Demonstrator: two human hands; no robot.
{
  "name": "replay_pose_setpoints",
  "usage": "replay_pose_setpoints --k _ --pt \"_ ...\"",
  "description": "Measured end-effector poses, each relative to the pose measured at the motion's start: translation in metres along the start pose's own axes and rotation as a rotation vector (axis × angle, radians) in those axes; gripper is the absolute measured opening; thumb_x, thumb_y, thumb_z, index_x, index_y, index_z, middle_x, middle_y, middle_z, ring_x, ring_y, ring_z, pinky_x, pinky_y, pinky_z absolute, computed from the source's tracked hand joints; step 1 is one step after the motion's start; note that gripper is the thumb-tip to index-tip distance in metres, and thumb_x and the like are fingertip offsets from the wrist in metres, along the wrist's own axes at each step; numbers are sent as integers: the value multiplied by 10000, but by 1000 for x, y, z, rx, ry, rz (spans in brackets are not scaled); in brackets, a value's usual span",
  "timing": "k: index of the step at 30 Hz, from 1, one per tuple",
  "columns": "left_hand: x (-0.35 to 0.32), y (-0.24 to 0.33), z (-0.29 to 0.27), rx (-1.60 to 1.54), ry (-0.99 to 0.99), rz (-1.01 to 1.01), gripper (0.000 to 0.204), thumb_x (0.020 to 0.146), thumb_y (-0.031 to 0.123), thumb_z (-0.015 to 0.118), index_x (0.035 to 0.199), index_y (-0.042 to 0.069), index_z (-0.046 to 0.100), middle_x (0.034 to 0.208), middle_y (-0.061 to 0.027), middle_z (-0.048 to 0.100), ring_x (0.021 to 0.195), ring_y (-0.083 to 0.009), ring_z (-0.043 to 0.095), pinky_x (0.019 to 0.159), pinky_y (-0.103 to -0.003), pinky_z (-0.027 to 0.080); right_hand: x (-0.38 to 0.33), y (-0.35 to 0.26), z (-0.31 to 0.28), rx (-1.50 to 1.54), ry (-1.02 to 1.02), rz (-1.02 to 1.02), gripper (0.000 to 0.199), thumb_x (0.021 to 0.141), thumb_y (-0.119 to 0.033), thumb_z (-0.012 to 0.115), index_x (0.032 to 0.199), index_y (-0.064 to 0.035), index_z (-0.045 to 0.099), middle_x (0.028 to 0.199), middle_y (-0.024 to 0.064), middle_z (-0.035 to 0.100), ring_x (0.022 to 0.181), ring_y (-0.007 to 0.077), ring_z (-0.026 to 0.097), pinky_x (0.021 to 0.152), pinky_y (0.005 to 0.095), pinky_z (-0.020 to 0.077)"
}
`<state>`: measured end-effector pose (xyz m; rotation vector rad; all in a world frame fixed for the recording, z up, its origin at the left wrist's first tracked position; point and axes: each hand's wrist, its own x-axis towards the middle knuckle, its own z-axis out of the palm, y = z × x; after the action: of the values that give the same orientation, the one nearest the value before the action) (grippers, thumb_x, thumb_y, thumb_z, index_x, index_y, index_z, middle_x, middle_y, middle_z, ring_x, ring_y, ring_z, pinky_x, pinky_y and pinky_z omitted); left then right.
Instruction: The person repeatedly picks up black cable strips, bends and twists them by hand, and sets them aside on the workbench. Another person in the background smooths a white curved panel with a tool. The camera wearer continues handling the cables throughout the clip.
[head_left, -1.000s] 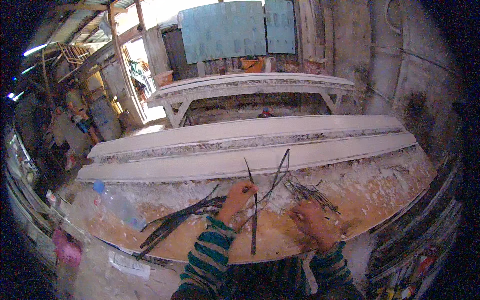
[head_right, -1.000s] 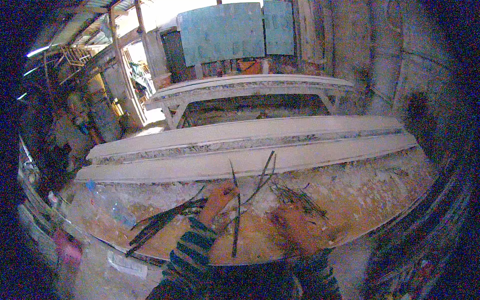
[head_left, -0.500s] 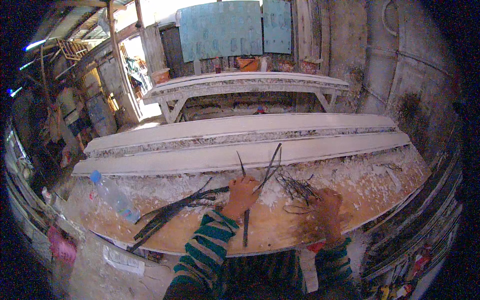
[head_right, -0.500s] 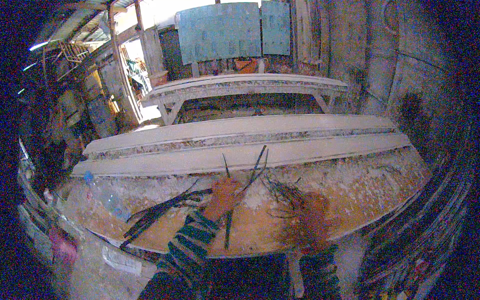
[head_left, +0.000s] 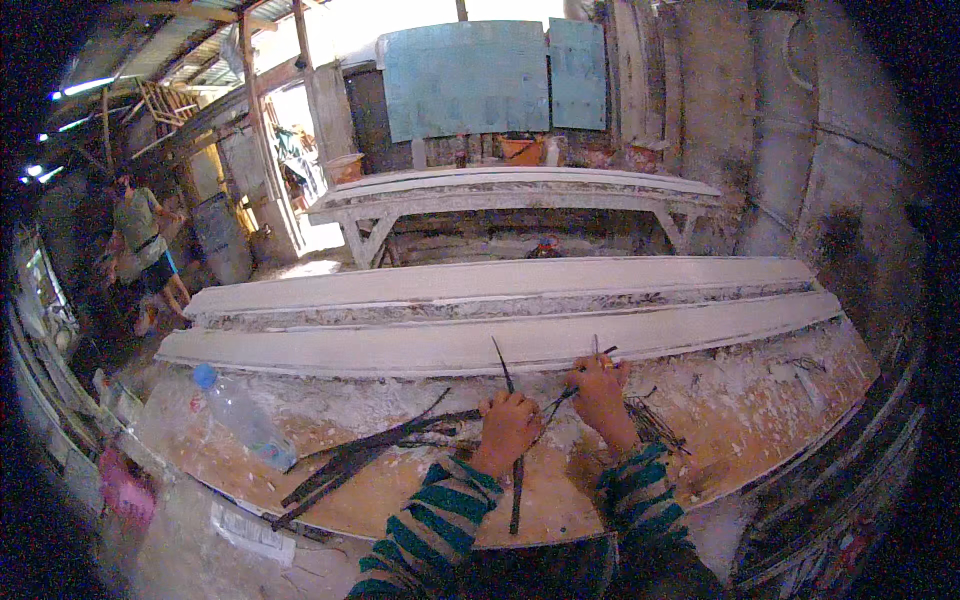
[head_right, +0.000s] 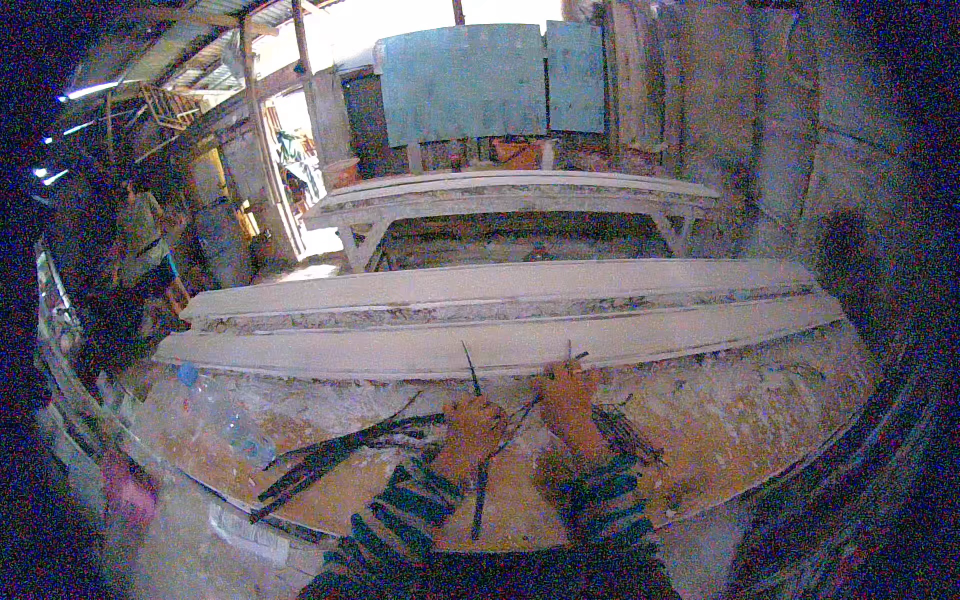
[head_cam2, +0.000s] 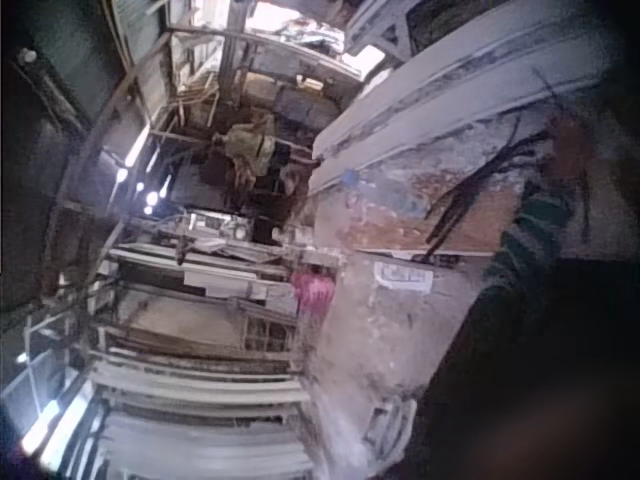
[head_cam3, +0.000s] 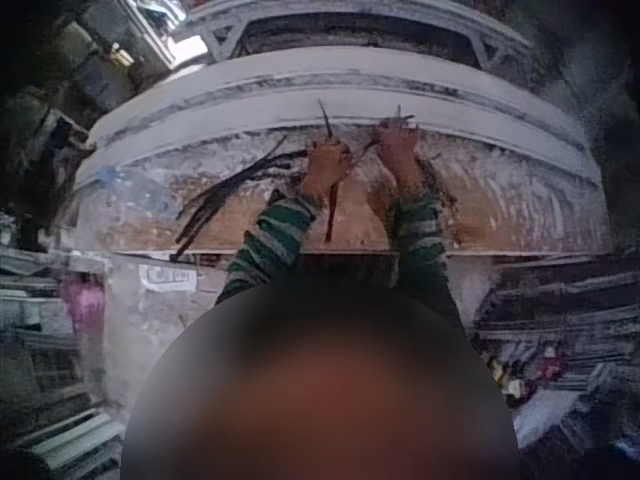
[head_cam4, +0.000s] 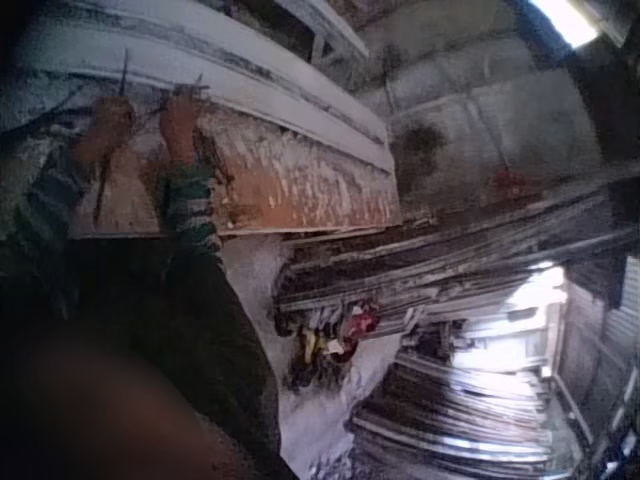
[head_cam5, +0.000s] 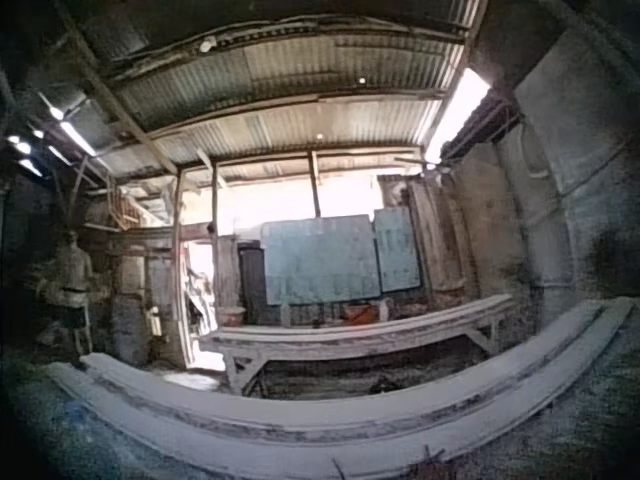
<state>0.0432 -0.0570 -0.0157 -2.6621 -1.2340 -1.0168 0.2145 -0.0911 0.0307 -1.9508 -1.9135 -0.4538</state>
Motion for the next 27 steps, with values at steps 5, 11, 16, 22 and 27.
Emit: replay_pose_setpoints --k 5,11,16,22,27 --pt "10 -9 -6 -223 208 -73 145 768 284 597 844 164 631 812 -11 615 835 -231 541 770 -432 302 -4 5 1 200 150 -78 210 642 -165 699 846 -196 657 938 -17 597 1026 233 507 925 613 177" --pt "15 -20 -14 -314 160 -269 178 800 323 607 862 159 633 816 -1 646 827 -214 554 790 -409 291 2 23 -2 709 -80 87 212 802 -310 636 830 -101 631 711 5 593 705 126 542 784 369 378" --pt "23 -30 -22 -624 60 -398 163 803 281 625 870 133 638 745 -7 652 791 -198 581 765 -402 352 5 34 8 948 -119 81 322 877 -346 551 753 -50 578 633 -15 521 582 63 433 537 228 373" --pt "21 -28 -28 -591 90 -223 140 762 252 671 869 163 671 768 5 662 764 -188 589 754 -389 377 -1 31 -16 1717 -136 302 281 910 -298 506 779 -51 532 577 -45 426 535 53 391 536 228 375" --pt "15 -23 -24 -434 -21 -88 168 730 250 689 892 203 684 814 24 664 803 -180 580 819 -405 309 -2 29 -39 2015 -30 340 250 912 -264 502 986 -29 546 617 -39 455 539 78 442 597 226 421"
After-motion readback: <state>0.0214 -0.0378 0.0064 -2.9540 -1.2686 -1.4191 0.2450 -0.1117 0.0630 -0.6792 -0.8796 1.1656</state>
